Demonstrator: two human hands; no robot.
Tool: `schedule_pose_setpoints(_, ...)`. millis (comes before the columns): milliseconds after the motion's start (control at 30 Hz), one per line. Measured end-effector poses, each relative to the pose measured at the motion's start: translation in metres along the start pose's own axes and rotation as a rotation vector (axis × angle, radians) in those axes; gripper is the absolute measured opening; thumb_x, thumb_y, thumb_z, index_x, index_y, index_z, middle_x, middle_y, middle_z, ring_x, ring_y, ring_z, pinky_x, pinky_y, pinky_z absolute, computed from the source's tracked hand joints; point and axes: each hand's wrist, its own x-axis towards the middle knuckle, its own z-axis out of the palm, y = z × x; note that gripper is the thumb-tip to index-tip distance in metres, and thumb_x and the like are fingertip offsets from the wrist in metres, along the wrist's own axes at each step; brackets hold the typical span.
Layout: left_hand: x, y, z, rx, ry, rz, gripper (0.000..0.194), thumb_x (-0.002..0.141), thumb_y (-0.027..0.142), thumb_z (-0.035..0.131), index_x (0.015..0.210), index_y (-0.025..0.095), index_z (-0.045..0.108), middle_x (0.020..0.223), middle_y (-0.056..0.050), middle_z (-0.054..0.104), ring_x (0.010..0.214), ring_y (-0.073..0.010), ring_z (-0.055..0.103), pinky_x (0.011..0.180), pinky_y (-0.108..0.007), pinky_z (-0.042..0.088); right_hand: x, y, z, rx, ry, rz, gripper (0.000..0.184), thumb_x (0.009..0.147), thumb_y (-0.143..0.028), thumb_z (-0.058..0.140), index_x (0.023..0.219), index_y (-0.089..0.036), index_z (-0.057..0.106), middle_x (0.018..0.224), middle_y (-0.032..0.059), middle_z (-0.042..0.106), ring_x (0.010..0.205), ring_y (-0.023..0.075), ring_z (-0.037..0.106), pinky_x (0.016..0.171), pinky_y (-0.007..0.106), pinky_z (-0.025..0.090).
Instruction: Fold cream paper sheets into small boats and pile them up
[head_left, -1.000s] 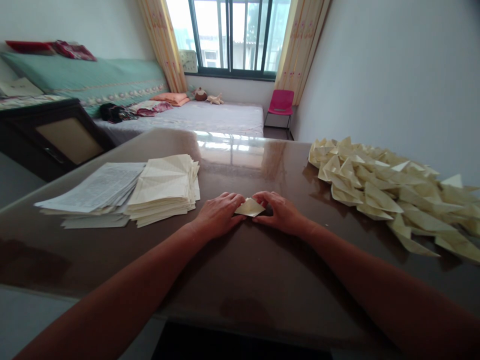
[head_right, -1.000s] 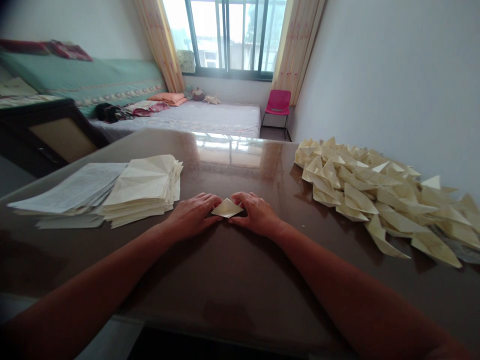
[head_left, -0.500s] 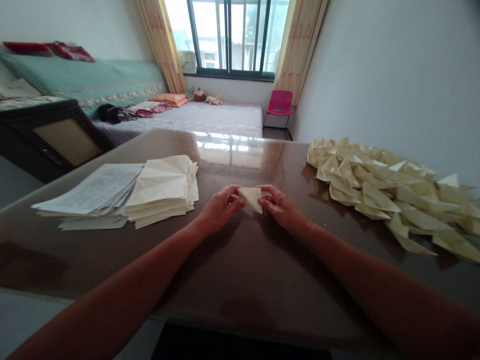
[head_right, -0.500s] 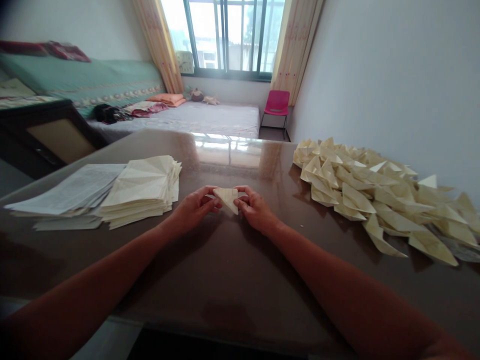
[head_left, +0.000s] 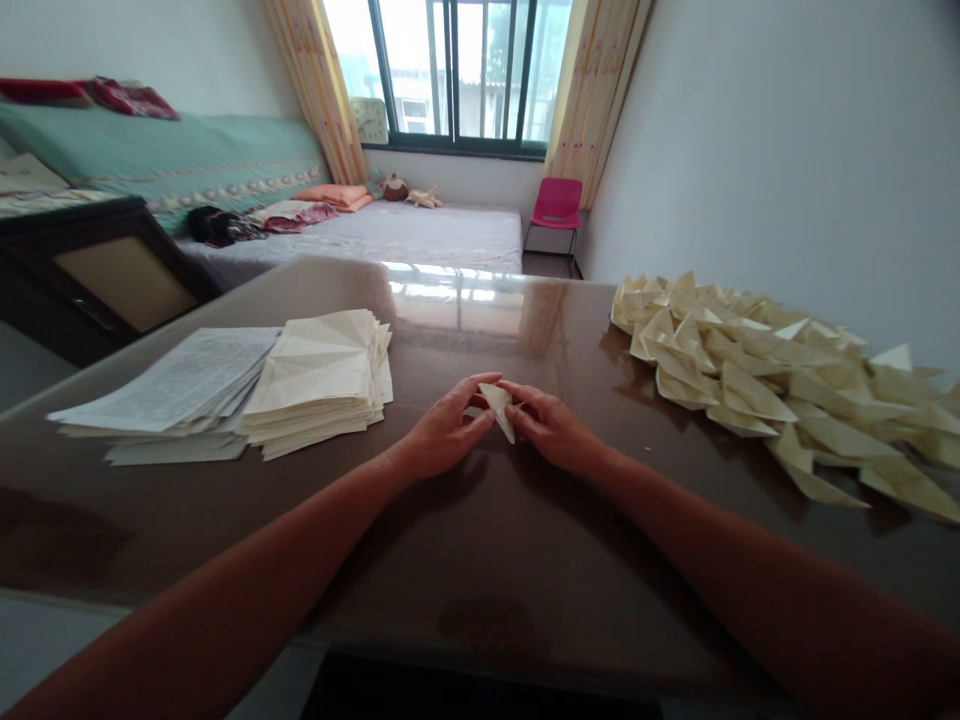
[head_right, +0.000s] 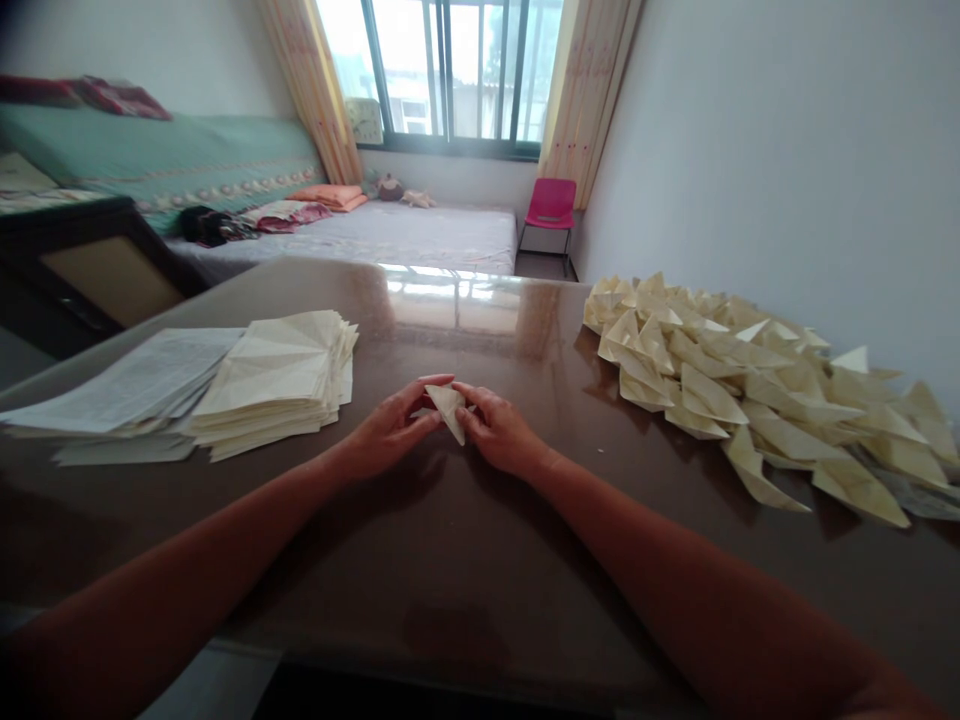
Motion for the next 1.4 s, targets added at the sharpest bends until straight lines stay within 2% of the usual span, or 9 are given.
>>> schedule_pose_setpoints(267,-0.001,0.0,-0.001,-0.013,-0.017,-0.004,0.046,0.085,0.031,0.055,0.128,0.016,0.045,0.117,-0.011,0.06,0.106,-0.0201,0.058,0.086,-0.033,0.052,0.0,-0.001,0.002,0.023,0.01,-0.008,0.044,0.089,-0.031,0.048,0.13,-0.017,0.053,0.109,0.0076,0.064,0.089,0.0174,0.057,0.085,0.034,0.046)
schedule_pose_setpoints(467,-0.001,0.002,-0.002,-0.014,-0.023,-0.003,0.046,0.086,0.029,0.051,0.129,0.016,0.043,0.116,-0.011,0.06,0.105,-0.0196,0.059,0.087,-0.033,0.051,-0.002,-0.009,0.001,0.004,-0.022,0.0,0.042,0.09,-0.034,0.048,0.127,-0.017,0.055,0.1,0.0062,0.064,0.081,0.0153,0.056,0.075,0.029,0.046)
schedule_pose_setpoints(600,-0.002,0.006,-0.003,0.029,-0.062,0.001,0.049,0.087,0.027,0.049,0.133,0.015,0.04,0.115,-0.01,0.06,0.102,-0.0179,0.059,0.091,-0.033,0.049,-0.003,-0.013,0.0,-0.087,-0.062,-0.034,0.045,0.085,-0.036,0.056,0.125,-0.015,0.054,0.092,0.0051,0.062,0.071,0.0125,0.054,0.065,0.025,0.045)
schedule_pose_setpoints(767,-0.005,0.008,-0.005,0.158,-0.093,0.048,0.051,0.087,0.023,0.047,0.137,0.018,0.04,0.117,-0.009,0.054,0.094,-0.0145,0.059,0.085,-0.029,0.051,-0.003,-0.013,-0.004,-0.152,-0.129,-0.099,0.041,0.086,-0.032,0.055,0.124,-0.015,0.053,0.092,0.0043,0.059,0.069,0.0115,0.054,0.067,0.024,0.045)
schedule_pose_setpoints(900,-0.007,0.009,-0.002,0.337,-0.062,0.104,0.052,0.087,0.02,0.044,0.138,0.018,0.038,0.113,-0.008,0.052,0.087,-0.0135,0.058,0.082,-0.029,0.052,-0.007,-0.021,-0.005,-0.363,-0.143,-0.126,0.037,0.091,-0.028,0.043,0.125,-0.015,0.05,0.101,0.0078,0.06,0.081,0.0151,0.057,0.076,0.028,0.045)
schedule_pose_setpoints(1000,-0.008,0.009,0.006,0.478,-0.031,0.155,0.051,0.085,0.015,0.044,0.136,0.019,0.04,0.117,-0.009,0.05,0.1,-0.017,0.056,0.095,-0.034,0.046,-0.013,-0.028,-0.002,-0.637,-0.058,-0.075,0.032,0.091,-0.029,0.04,0.118,-0.017,0.052,0.112,0.0108,0.057,0.094,0.0203,0.057,0.079,0.031,0.044)
schedule_pose_setpoints(1067,-0.008,0.008,0.012,0.548,-0.009,0.173,0.051,0.084,0.012,0.043,0.134,0.02,0.041,0.118,-0.009,0.049,0.107,-0.0188,0.053,0.1,-0.036,0.042,-0.015,-0.028,0.001,-0.741,-0.035,-0.025,0.029,0.091,-0.033,0.041,0.111,-0.017,0.055,0.111,0.0109,0.056,0.092,0.0206,0.058,0.077,0.03,0.045)
schedule_pose_setpoints(1300,-0.008,0.003,0.026,0.606,0.116,0.186,0.044,0.087,0.014,0.041,0.13,0.02,0.044,0.114,-0.01,0.046,0.1,-0.0193,0.054,0.093,-0.035,0.047,-0.009,-0.016,0.007,-0.608,-0.026,-0.086,0.028,0.091,-0.018,0.035,0.113,-0.012,0.052,0.11,0.0115,0.059,0.099,0.0185,0.058,0.087,0.027,0.043)
schedule_pose_setpoints(1400,-0.006,-0.001,0.024,0.582,0.113,0.228,0.043,0.086,0.011,0.041,0.127,0.02,0.047,0.111,-0.009,0.046,0.1,-0.0181,0.053,0.094,-0.033,0.047,-0.009,-0.014,0.007,-0.602,-0.006,-0.062,0.029,0.09,-0.02,0.039,0.115,-0.014,0.052,0.112,0.0112,0.06,0.101,0.0197,0.058,0.087,0.028,0.043)
